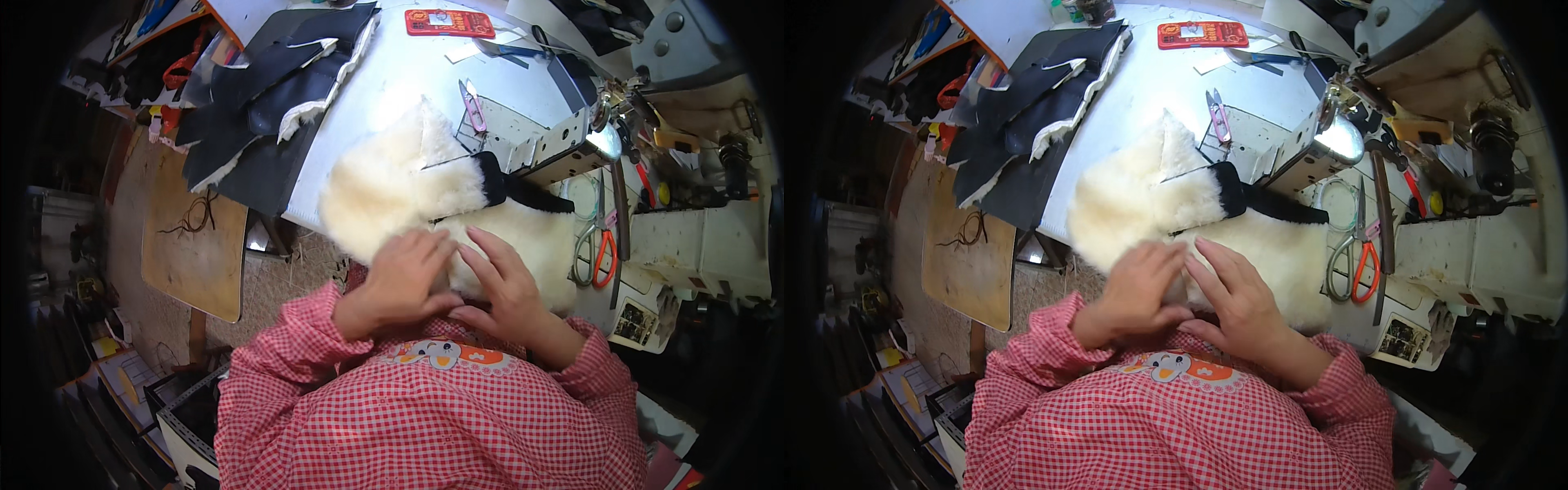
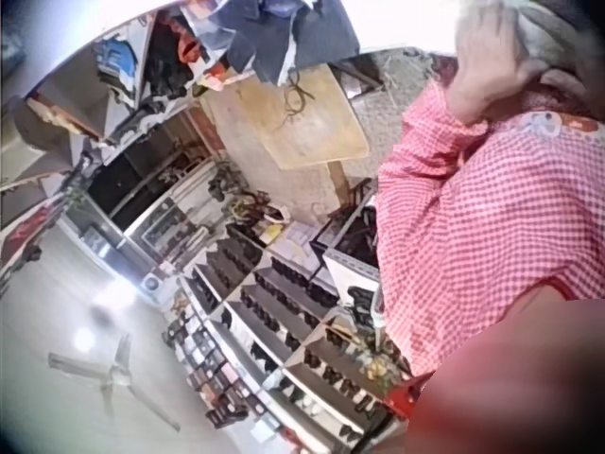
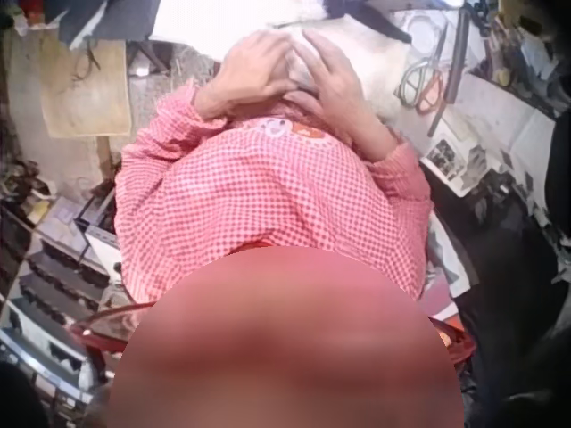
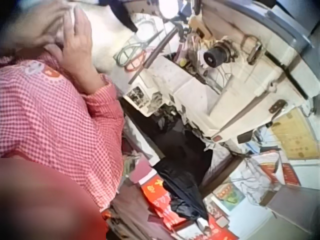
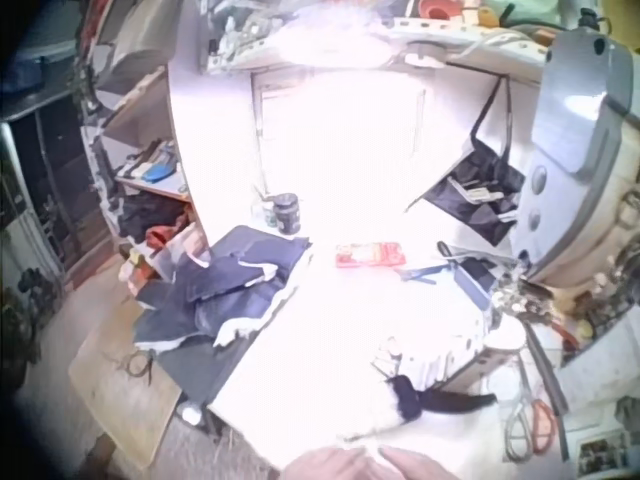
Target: The person aligns and sews a white fur-lined black leather piece using a sewing machine. They trim excess material with scissors, flip the piece to check alignment, and continue stitching along the edges.
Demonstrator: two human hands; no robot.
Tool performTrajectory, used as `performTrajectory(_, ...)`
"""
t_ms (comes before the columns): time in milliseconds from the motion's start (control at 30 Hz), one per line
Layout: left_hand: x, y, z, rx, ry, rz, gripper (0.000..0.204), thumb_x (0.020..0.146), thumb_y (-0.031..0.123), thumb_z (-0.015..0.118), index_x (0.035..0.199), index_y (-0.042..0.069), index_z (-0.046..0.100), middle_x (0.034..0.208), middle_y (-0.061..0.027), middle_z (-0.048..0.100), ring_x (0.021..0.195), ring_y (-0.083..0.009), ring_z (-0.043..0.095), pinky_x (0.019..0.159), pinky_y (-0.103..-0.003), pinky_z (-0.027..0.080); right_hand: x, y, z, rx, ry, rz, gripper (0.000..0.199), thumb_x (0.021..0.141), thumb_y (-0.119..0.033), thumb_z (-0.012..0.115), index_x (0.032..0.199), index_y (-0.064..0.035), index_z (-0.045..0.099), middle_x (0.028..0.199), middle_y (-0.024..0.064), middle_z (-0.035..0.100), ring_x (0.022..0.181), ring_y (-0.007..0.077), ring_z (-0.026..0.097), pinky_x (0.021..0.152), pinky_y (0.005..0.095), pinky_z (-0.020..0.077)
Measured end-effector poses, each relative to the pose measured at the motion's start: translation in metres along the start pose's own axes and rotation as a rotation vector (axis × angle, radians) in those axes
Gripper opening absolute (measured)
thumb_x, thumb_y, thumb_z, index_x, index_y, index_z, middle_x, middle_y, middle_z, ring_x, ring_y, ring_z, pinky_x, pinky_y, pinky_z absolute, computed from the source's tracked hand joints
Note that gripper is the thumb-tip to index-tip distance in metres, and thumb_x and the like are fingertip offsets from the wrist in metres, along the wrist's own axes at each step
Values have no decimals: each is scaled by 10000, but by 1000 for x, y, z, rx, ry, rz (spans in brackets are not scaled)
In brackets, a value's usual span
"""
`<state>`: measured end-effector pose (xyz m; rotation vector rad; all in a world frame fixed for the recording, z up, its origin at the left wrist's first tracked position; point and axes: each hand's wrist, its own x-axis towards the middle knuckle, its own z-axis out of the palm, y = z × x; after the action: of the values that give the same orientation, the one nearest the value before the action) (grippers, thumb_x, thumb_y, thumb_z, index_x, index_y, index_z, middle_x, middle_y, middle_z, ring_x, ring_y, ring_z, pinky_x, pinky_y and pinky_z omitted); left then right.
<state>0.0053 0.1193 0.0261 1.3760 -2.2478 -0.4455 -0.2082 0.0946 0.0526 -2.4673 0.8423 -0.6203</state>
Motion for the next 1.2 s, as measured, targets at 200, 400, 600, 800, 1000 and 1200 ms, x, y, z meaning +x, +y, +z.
performTrajectory(200, 12, -73, -18, 299, -105, -181, 558, 947, 300, 488, 1470, 155, 359, 1550, -89, 290, 1430, -333, 232, 1131, -555, 210, 8, 13, 49, -404, -142, -49, 691, 721, -156, 702, 1360, -57, 458, 1436, 168, 404, 1316, 337, 399, 1100, 537, 270)
performTrajectory(400, 47, -124, -29, 529, -64, -248, 546, 961, 335, 480, 1470, 181, 359, 1551, -101, 286, 1427, -311, 258, 1139, -519, 220, 42, 24, 63, -295, -101, -21, 581, 705, -78, 672, 1271, -58, 541, 1402, 181, 437, 1298, 322, 418, 1078, 533, 295)
performTrajectory(600, 43, -124, -18, 369, 283, -420, 579, 814, 255, 698, 1311, 38, 493, 1256, -161, 535, 1140, -326, 498, 939, -440, 396, 49, 28, 46, -47, -70, -82, 414, 687, -119, 722, 1086, -59, 630, 1323, 147, 520, 1231, 324, 481, 1045, 512, 344)
performTrajectory(800, 47, -115, -35, 324, 454, -270, 377, 769, 151, 728, 1107, 52, 592, 958, -133, 619, 908, -326, 580, 816, -410, 438, 50, 30, 58, -59, -42, -211, 275, 674, -100, 722, 911, -29, 601, 1239, 130, 573, 1143, 314, 534, 993, 486, 405)
performTrajectory(1000, 66, -119, -58, 136, 298, -545, 269, 817, 55, 626, 1080, 48, 568, 1013, -202, 605, 831, -384, 619, 761, -414, 510, 52, 35, 59, 98, 31, -157, 253, 651, -28, 672, 884, 1, 577, 1205, 140, 577, 1102, 356, 537, 988, 481, 416)
performTrajectory(1200, 44, -107, -24, 183, 240, -228, 322, 847, 87, 581, 1168, 59, 588, 1392, -185, 455, 1205, -347, 509, 942, -407, 471, 48, 33, 57, 134, 95, -116, 181, 663, -25, 649, 830, -14, 579, 1166, 123, 597, 1074, 331, 556, 995, 479, 411)
